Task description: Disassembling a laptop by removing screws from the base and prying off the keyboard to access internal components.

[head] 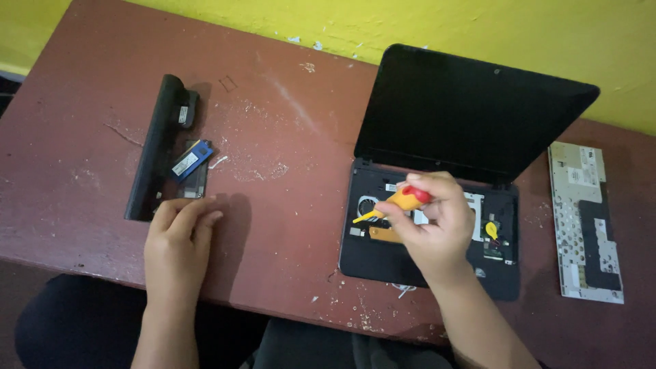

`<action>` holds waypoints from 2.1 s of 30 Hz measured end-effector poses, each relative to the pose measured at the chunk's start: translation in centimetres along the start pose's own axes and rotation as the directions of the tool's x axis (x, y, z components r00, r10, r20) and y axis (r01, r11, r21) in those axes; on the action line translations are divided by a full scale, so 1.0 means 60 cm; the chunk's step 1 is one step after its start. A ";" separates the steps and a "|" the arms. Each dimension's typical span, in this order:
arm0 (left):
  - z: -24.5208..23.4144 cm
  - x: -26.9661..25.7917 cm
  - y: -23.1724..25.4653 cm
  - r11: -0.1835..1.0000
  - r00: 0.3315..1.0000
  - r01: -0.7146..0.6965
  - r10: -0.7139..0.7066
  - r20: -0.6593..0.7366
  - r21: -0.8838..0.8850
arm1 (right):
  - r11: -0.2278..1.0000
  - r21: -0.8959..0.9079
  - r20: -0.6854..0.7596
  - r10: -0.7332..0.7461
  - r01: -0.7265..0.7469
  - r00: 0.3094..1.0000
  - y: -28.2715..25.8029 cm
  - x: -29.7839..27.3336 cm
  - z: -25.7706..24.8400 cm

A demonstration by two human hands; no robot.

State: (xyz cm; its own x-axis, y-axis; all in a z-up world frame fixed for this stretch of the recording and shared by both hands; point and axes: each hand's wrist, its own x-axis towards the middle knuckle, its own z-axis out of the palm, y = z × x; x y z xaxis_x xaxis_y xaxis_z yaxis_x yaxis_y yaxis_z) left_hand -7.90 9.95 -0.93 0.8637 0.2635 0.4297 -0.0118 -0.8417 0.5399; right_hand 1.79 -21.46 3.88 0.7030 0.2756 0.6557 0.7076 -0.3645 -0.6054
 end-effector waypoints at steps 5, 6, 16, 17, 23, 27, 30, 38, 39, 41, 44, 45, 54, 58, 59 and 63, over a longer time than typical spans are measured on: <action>0.011 0.013 0.030 0.993 0.979 -0.114 0.107 -0.174 -0.035 | 0.991 -0.131 0.159 -0.010 0.031 0.987 -0.047 0.039 -0.003; 0.013 0.020 0.042 0.983 0.963 -0.158 0.133 -0.235 -0.090 | 0.991 -0.131 0.273 0.030 0.006 0.961 -0.055 0.049 -0.005; 0.090 0.049 0.156 0.900 0.877 -0.120 0.294 0.380 -0.419 | 0.989 0.133 0.403 0.004 -0.063 0.915 -0.092 0.082 0.003; 0.092 0.045 0.157 0.906 0.859 -0.185 0.337 0.386 -0.380 | 0.992 0.089 0.386 0.053 -0.094 0.921 -0.087 0.078 0.001; 0.106 0.037 0.149 0.907 0.813 -0.283 0.400 0.423 -0.313 | 0.992 0.053 0.417 0.086 -0.119 0.905 -0.089 0.075 -0.016; 0.109 0.039 0.148 0.913 0.813 -0.272 0.387 0.434 -0.305 | 1.000 -0.009 0.361 0.030 -0.028 0.932 -0.089 0.069 -0.004; 0.108 0.040 0.147 0.912 0.808 -0.261 0.386 0.445 -0.318 | 0.999 -0.018 0.333 0.038 -0.034 0.942 -0.084 0.060 -0.002; 0.110 0.042 0.147 0.914 0.807 -0.251 0.379 0.453 -0.319 | 0.998 0.027 0.310 0.046 -0.057 0.950 -0.090 0.068 -0.005; 0.109 0.041 0.148 0.917 0.809 -0.244 0.372 0.455 -0.315 | 0.999 0.034 0.284 -0.006 -0.004 0.959 -0.090 0.064 -0.004; 0.111 0.038 0.147 0.913 0.812 -0.256 0.381 0.442 -0.317 | 1.000 0.012 0.253 0.003 -0.006 0.967 -0.074 0.054 -0.008; 0.107 0.043 0.144 0.910 0.810 -0.244 0.381 0.445 -0.336 | 0.999 -0.053 0.265 0.017 -0.003 0.964 -0.073 0.062 -0.016; 0.106 0.044 0.144 0.909 0.802 -0.212 0.372 0.467 -0.359 | 0.995 -0.102 0.310 0.035 -0.004 0.950 -0.076 0.068 -0.020; 0.103 0.044 0.144 0.908 0.795 -0.222 0.380 0.473 -0.356 | 0.997 0.006 0.229 -0.071 0.072 0.971 -0.062 0.058 -0.001; 0.094 0.053 0.142 0.916 0.779 -0.188 0.360 0.514 -0.355 | 0.997 0.032 0.287 0.058 -0.070 0.956 -0.061 0.057 -0.002; 0.094 0.052 0.141 0.917 0.781 -0.178 0.352 0.516 -0.356 | 0.992 0.105 0.276 0.042 -0.074 0.960 -0.059 0.055 -0.001; 0.095 0.052 0.141 0.917 0.796 -0.171 0.344 0.498 -0.362 | 0.989 0.149 0.226 -0.019 -0.016 0.974 -0.058 0.058 0.002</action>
State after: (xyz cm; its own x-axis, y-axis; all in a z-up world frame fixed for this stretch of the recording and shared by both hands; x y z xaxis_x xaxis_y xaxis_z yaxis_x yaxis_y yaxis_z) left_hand -2.41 0.95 0.88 0.9342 -0.3147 0.1680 -0.3404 -0.6461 0.6832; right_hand 1.79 -19.14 8.26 0.6877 0.4765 0.5478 0.6993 -0.2320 -0.6761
